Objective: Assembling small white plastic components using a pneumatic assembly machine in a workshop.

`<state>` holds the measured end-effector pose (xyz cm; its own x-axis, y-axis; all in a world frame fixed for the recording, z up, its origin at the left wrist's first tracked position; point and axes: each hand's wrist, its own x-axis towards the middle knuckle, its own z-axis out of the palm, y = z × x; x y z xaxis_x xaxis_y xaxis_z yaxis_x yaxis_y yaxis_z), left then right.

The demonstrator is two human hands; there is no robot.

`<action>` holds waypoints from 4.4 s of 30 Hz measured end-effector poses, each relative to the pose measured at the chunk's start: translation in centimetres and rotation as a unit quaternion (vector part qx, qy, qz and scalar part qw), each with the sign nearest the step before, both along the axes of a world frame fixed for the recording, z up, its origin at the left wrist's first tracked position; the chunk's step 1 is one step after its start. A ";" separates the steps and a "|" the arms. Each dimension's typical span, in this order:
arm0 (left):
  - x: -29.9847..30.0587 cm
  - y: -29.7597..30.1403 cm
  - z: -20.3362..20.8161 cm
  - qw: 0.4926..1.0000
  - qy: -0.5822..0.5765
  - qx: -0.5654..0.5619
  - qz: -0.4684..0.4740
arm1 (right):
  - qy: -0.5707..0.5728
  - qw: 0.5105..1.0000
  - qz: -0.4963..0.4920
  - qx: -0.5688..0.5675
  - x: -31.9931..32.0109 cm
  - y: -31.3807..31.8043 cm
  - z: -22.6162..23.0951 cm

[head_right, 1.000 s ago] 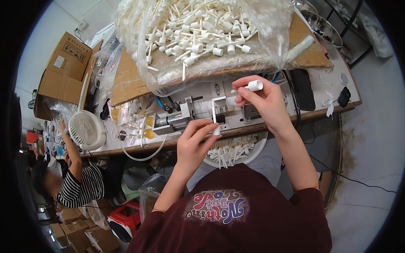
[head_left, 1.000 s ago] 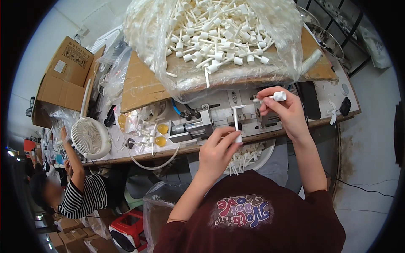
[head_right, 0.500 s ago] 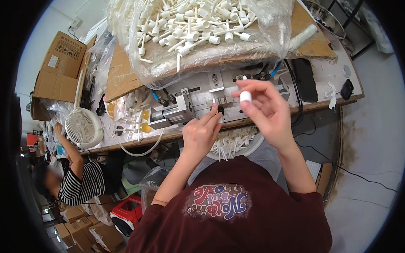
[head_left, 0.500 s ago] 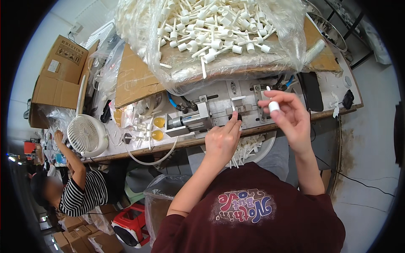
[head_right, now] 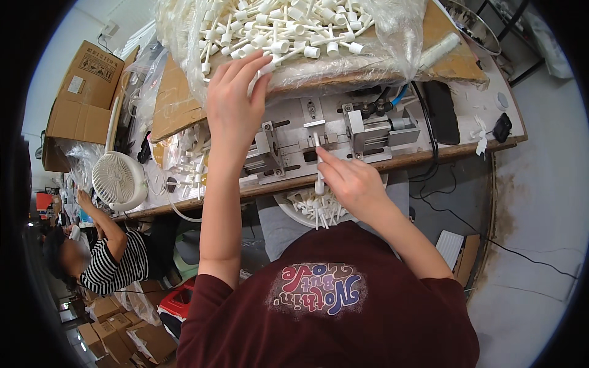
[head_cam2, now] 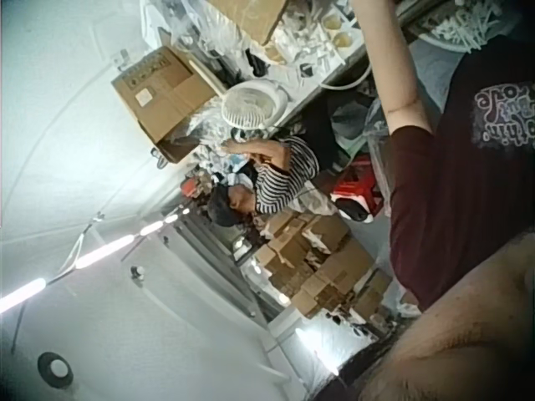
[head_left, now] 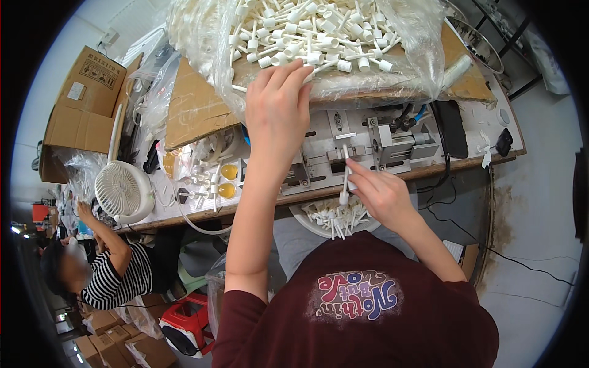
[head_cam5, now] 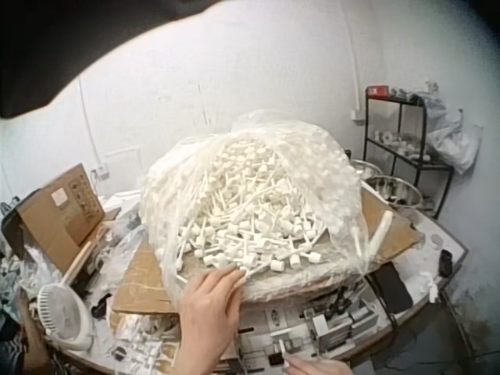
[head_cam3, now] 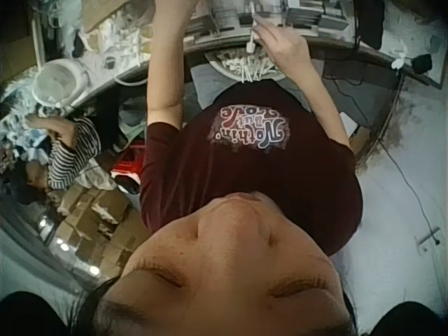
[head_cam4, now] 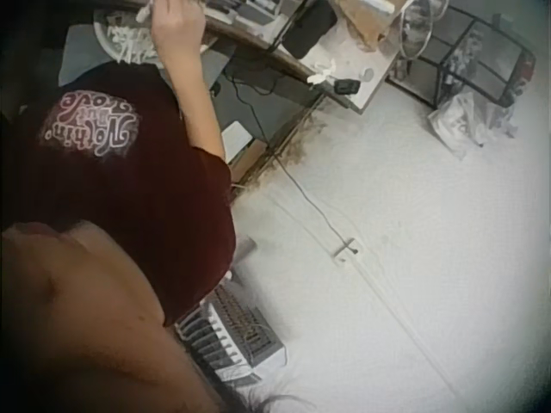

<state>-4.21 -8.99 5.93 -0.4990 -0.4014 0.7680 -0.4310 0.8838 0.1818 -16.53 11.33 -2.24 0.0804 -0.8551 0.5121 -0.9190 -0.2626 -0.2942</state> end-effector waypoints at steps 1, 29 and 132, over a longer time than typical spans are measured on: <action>-0.5 -0.6 -0.1 1.000 -0.012 0.002 -0.003 | 0.024 1.000 -0.001 0.014 0.1 -0.3 -0.5; 5.9 11.0 -5.0 0.976 -0.035 0.197 -0.083 | 0.010 0.976 -0.116 -0.185 -1.7 -14.6 9.3; 3.2 10.9 -9.2 0.978 -0.152 0.138 -0.041 | -0.114 0.968 -0.092 0.203 -2.6 6.8 -16.8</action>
<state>-1.05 1.86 -3.25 -0.7266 -0.5219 0.4468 -0.4322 0.8528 0.2933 -19.14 18.12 -19.09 -0.1677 -0.9787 0.1179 -0.8387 0.0788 -0.5389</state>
